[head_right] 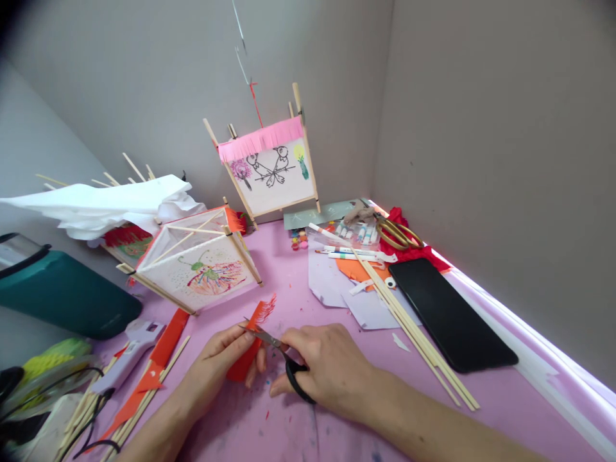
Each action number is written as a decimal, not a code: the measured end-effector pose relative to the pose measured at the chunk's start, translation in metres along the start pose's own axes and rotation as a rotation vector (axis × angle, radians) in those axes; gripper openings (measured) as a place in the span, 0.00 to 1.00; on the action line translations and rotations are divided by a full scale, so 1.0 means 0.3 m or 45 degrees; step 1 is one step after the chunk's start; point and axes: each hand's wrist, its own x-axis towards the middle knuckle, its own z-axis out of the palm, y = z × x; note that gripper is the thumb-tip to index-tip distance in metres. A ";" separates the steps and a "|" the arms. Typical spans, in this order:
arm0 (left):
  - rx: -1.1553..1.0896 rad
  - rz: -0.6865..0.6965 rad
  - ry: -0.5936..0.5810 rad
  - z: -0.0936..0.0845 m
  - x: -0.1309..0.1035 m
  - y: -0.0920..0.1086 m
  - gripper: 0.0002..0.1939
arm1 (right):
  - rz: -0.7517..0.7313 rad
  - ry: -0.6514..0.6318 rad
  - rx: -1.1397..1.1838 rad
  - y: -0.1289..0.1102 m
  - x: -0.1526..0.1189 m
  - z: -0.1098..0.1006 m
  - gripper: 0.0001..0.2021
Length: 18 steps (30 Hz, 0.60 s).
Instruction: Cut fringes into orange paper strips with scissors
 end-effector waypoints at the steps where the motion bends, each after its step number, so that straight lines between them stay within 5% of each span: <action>1: -0.004 0.000 -0.004 0.000 0.000 -0.001 0.13 | 0.010 -0.005 -0.009 -0.001 -0.001 0.001 0.21; 18: -0.057 -0.034 -0.023 -0.007 -0.005 -0.002 0.13 | -0.005 -0.018 -0.036 0.001 0.001 0.011 0.18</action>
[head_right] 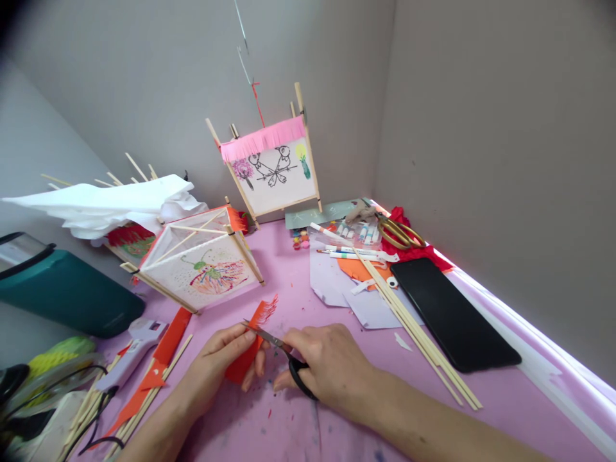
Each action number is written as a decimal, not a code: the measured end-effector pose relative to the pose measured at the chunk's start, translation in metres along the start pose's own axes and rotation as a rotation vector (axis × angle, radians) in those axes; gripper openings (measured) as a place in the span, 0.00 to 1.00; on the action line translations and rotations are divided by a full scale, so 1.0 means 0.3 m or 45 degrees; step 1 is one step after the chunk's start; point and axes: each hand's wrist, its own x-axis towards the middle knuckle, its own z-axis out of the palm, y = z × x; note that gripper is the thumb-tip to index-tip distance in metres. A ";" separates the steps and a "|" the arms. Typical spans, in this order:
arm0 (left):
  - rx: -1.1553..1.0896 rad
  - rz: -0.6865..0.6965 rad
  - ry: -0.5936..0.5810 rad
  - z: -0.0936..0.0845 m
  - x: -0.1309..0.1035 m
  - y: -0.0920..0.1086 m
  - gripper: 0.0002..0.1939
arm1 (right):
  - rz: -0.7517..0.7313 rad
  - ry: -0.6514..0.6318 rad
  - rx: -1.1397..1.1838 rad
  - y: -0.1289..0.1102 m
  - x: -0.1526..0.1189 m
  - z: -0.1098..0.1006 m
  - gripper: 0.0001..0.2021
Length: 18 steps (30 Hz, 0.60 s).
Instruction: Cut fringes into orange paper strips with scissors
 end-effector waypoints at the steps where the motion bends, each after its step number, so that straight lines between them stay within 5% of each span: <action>1: -0.003 0.000 -0.005 -0.001 0.000 -0.001 0.13 | -0.002 -0.002 0.003 0.000 0.000 0.000 0.19; 18: -0.095 -0.041 -0.051 -0.015 -0.003 -0.009 0.13 | -0.050 0.017 -0.013 0.003 0.005 0.000 0.19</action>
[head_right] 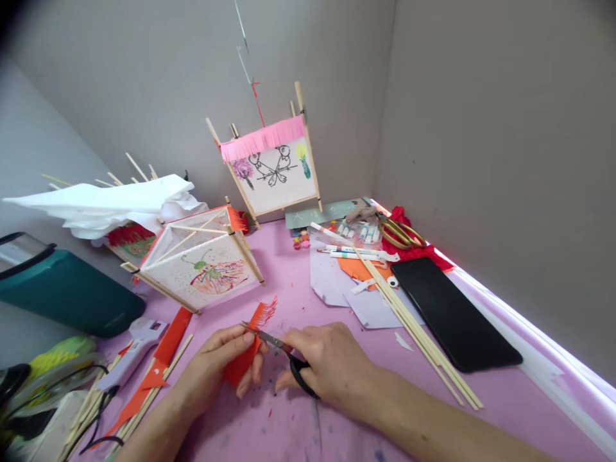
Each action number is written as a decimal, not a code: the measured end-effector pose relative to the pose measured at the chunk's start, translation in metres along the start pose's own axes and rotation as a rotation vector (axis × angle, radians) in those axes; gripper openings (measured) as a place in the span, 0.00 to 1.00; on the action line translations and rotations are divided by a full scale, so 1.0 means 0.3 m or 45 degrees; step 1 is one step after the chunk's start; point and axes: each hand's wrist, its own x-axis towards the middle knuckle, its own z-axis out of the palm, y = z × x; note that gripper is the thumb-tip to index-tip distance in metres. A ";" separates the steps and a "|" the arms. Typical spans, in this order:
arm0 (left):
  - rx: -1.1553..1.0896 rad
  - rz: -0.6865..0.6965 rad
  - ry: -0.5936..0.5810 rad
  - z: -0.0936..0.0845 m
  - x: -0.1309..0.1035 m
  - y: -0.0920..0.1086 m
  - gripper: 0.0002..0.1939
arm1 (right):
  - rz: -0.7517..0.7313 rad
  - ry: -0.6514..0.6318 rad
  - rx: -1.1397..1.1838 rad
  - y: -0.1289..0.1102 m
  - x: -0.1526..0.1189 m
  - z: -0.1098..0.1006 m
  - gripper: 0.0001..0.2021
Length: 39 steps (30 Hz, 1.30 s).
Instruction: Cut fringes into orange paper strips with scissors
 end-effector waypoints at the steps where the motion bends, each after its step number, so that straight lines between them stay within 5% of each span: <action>1: 0.005 0.001 0.001 0.000 0.000 0.000 0.13 | 0.002 -0.001 0.005 0.000 -0.002 -0.001 0.19; 14: 0.108 0.069 0.203 0.013 0.008 0.020 0.14 | 0.074 -0.002 0.045 -0.003 -0.009 -0.019 0.19; 39: 0.086 0.078 0.173 0.014 0.007 0.018 0.14 | 0.070 -0.025 0.038 -0.009 0.001 -0.010 0.17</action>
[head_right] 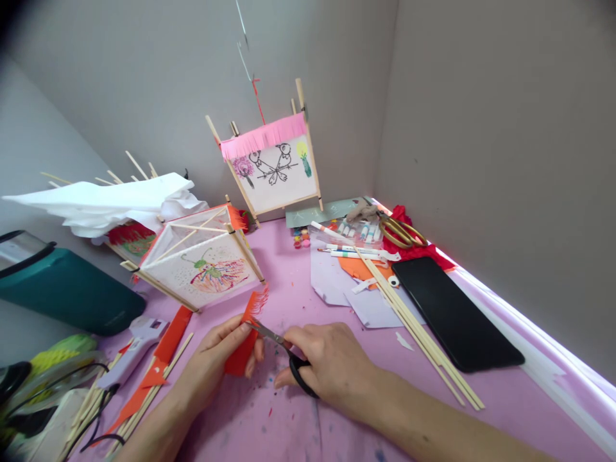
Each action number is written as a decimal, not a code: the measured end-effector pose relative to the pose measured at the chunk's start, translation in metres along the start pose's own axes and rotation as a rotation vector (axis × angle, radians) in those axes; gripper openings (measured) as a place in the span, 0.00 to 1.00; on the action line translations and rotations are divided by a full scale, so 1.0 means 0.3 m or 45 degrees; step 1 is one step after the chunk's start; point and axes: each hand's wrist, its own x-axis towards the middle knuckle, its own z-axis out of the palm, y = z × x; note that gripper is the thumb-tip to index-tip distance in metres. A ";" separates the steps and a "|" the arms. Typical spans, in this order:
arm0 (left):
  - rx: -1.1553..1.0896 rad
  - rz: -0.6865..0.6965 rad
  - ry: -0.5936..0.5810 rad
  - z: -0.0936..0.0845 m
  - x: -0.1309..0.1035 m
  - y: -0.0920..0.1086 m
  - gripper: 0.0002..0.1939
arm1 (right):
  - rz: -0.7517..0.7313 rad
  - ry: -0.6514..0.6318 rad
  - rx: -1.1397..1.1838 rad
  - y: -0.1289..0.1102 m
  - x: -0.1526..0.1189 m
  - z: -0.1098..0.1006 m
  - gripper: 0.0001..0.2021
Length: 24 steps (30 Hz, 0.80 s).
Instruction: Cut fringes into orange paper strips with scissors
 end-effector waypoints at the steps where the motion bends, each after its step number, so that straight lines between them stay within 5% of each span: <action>1: -0.005 0.008 -0.009 -0.001 0.000 -0.001 0.14 | -0.001 -0.001 -0.004 0.000 0.000 0.001 0.17; 24: 0.055 0.028 -0.071 -0.006 0.001 -0.007 0.13 | -0.023 0.041 -0.030 0.007 -0.007 0.001 0.16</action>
